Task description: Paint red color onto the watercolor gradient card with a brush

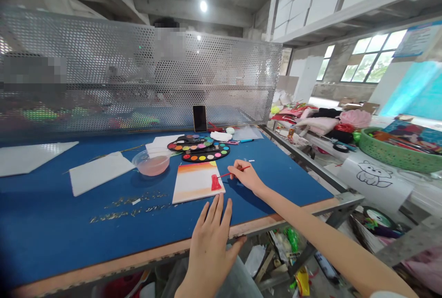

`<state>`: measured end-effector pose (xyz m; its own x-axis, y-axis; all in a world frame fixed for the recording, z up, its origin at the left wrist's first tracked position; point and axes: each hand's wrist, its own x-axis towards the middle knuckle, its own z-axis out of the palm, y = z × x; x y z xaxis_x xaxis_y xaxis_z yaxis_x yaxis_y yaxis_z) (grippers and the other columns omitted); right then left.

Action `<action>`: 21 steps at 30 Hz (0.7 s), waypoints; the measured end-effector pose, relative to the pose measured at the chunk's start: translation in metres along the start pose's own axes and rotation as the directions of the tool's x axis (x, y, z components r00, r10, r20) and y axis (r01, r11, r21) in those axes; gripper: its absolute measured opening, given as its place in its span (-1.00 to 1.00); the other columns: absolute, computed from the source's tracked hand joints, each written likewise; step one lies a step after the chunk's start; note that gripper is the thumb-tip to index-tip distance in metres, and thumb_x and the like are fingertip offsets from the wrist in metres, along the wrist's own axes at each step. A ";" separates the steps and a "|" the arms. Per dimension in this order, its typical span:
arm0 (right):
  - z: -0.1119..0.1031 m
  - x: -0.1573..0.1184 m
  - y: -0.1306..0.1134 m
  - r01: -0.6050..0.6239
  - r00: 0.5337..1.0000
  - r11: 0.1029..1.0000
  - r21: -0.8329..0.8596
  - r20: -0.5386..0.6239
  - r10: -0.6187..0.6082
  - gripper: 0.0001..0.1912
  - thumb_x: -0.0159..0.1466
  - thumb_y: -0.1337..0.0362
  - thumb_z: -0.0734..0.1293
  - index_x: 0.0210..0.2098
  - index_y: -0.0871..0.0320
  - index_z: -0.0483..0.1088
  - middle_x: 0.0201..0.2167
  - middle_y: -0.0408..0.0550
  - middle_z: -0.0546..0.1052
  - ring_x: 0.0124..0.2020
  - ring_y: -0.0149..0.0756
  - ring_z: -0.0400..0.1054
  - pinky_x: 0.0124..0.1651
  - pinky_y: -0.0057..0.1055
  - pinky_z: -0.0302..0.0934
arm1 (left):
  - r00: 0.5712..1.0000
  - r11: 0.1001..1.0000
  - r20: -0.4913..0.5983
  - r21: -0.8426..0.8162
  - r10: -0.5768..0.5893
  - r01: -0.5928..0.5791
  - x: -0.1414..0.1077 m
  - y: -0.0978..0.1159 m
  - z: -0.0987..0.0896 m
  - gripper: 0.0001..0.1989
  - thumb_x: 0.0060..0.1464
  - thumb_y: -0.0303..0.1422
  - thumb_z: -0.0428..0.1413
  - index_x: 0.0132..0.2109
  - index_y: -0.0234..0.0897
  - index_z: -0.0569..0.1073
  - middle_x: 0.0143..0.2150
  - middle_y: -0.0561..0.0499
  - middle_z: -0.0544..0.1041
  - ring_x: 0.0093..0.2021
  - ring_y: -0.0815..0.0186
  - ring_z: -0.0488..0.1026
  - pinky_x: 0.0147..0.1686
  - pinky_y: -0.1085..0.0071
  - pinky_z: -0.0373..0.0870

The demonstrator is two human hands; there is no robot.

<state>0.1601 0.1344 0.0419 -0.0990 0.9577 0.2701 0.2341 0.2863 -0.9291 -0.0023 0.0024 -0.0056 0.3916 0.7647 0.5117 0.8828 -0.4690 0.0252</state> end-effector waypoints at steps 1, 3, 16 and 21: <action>0.000 0.000 0.000 0.000 1.000 1.000 0.001 0.001 0.000 -0.58 0.17 0.01 0.38 -0.61 0.09 0.20 -0.67 -0.18 0.46 -0.61 -0.41 0.19 -0.47 -0.44 0.08 | 1.000 1.000 0.000 -0.001 0.000 0.000 0.000 0.000 0.000 -0.25 0.15 0.04 0.08 0.35 -0.26 0.20 0.40 -0.22 0.20 0.39 0.06 0.18 0.29 0.03 0.34; 0.000 0.000 0.000 -0.002 1.000 1.000 -0.003 0.016 0.002 -0.57 0.16 0.00 0.40 -0.63 0.09 0.20 -0.67 -0.17 0.46 -0.61 -0.41 0.20 -0.47 -0.44 0.08 | 1.000 1.000 0.000 -0.001 0.002 -0.002 0.000 0.000 -0.001 -0.25 0.15 0.04 0.08 0.35 -0.26 0.20 0.40 -0.21 0.19 0.39 0.06 0.18 0.29 0.04 0.34; 0.000 0.000 0.000 0.000 0.999 1.000 0.002 0.040 0.000 -0.53 0.17 -0.09 0.41 -0.59 0.08 0.22 -0.65 -0.17 0.48 -0.59 -0.39 0.24 -0.45 -0.43 0.13 | 1.000 1.000 0.008 -0.002 -0.001 0.001 0.002 0.002 -0.002 -0.25 0.14 0.03 0.10 0.35 -0.27 0.22 0.40 -0.21 0.20 0.39 0.06 0.20 0.28 0.03 0.35; 0.001 0.000 0.000 0.002 0.999 1.000 -0.002 0.043 -0.002 -0.53 0.16 -0.08 0.42 -0.59 0.09 0.22 -0.65 -0.17 0.48 -0.58 -0.39 0.26 -0.45 -0.43 0.14 | 1.000 1.000 0.011 -0.011 -0.004 0.004 0.001 0.001 -0.001 -0.27 0.15 0.01 0.09 0.35 -0.27 0.21 0.40 -0.22 0.19 0.39 0.05 0.19 0.29 0.02 0.34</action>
<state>0.1594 0.1340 0.0419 -0.1409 0.9549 0.2612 0.2355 0.2886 -0.9280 -0.0011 0.0016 -0.0040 0.3906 0.7714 0.5023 0.8817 -0.4704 0.0367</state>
